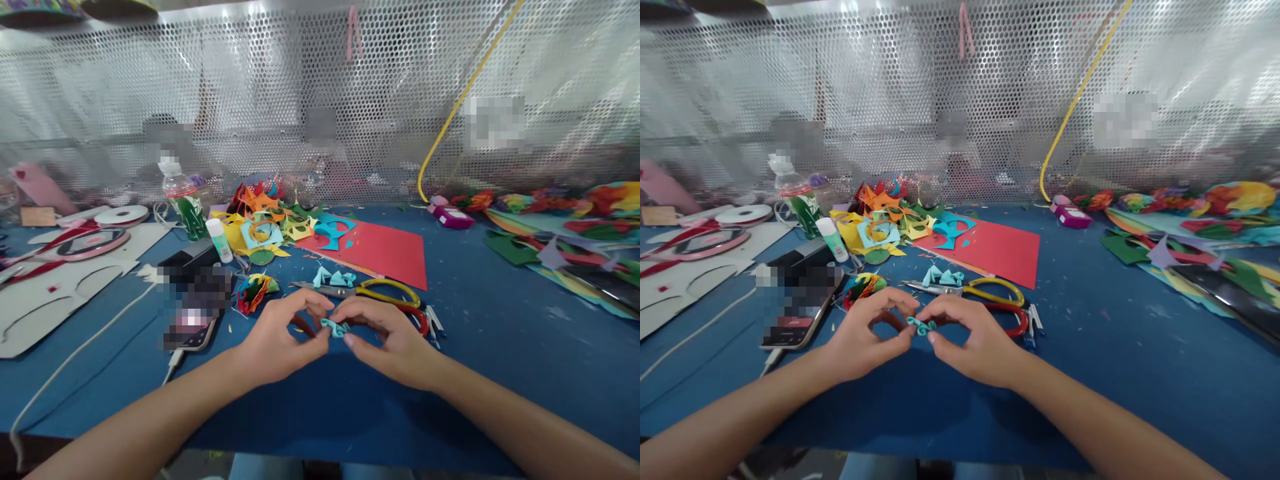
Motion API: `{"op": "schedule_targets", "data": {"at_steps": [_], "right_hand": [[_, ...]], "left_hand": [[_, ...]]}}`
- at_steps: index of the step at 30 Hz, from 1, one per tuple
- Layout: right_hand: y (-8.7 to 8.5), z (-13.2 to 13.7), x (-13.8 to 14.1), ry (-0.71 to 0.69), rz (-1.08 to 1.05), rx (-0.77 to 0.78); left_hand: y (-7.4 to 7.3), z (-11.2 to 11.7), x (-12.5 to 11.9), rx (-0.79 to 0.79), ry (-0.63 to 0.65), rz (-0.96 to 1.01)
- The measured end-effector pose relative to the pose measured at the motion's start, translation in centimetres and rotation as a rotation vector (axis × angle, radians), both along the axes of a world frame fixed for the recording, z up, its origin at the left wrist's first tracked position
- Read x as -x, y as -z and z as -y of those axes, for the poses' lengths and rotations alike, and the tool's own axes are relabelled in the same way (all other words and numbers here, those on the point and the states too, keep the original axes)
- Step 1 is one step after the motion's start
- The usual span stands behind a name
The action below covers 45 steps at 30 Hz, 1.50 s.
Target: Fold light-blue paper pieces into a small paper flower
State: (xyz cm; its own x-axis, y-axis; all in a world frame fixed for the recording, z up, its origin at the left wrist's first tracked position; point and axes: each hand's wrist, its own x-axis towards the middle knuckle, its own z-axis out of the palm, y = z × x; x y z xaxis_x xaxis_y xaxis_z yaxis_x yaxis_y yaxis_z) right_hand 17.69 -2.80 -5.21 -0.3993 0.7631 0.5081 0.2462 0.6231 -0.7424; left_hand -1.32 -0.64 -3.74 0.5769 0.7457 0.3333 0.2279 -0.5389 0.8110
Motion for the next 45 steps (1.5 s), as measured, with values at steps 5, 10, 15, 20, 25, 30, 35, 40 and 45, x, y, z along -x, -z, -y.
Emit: {"op": "schedule_targets", "data": {"at_steps": [5, 10, 15, 20, 25, 30, 35, 40, 45], "right_hand": [[0.21, -0.31, 0.29, 0.057, 0.02, -0.1], [0.12, -0.42, 0.24, 0.046, 0.037, -0.131], [0.18, -0.47, 0.2, 0.099, 0.004, -0.075], [0.24, -0.57, 0.27, 0.14, -0.058, 0.024], [0.29, -0.42, 0.43, 0.116, -0.09, 0.05], [0.3, -0.29, 0.37, 0.027, -0.127, 0.059], [0.21, -0.27, 0.34, 0.035, -0.143, 0.055], [0.24, -0.34, 0.48, 0.109, -0.113, 0.048], [0.47, -0.35, 0.45, 0.142, -0.131, 0.031]], "left_hand": [[-0.05, -0.07, -0.15, 0.025, 0.039, -0.006], [0.03, -0.11, -0.24, 0.029, 0.014, -0.017], [-0.07, 0.0, -0.38, 0.05, -0.048, 0.018], [-0.3, 0.2, -0.35, 0.152, -0.163, 0.033], [-0.12, 0.11, -0.33, 0.192, -0.139, 0.12], [-0.01, 0.01, -0.34, 0.185, -0.097, 0.159], [-0.17, 0.23, -0.2, 0.171, -0.118, 0.132], [-0.26, 0.33, -0.36, 0.244, -0.16, 0.151], [-0.18, 0.08, -0.59, 0.253, -0.127, 0.195]]}}
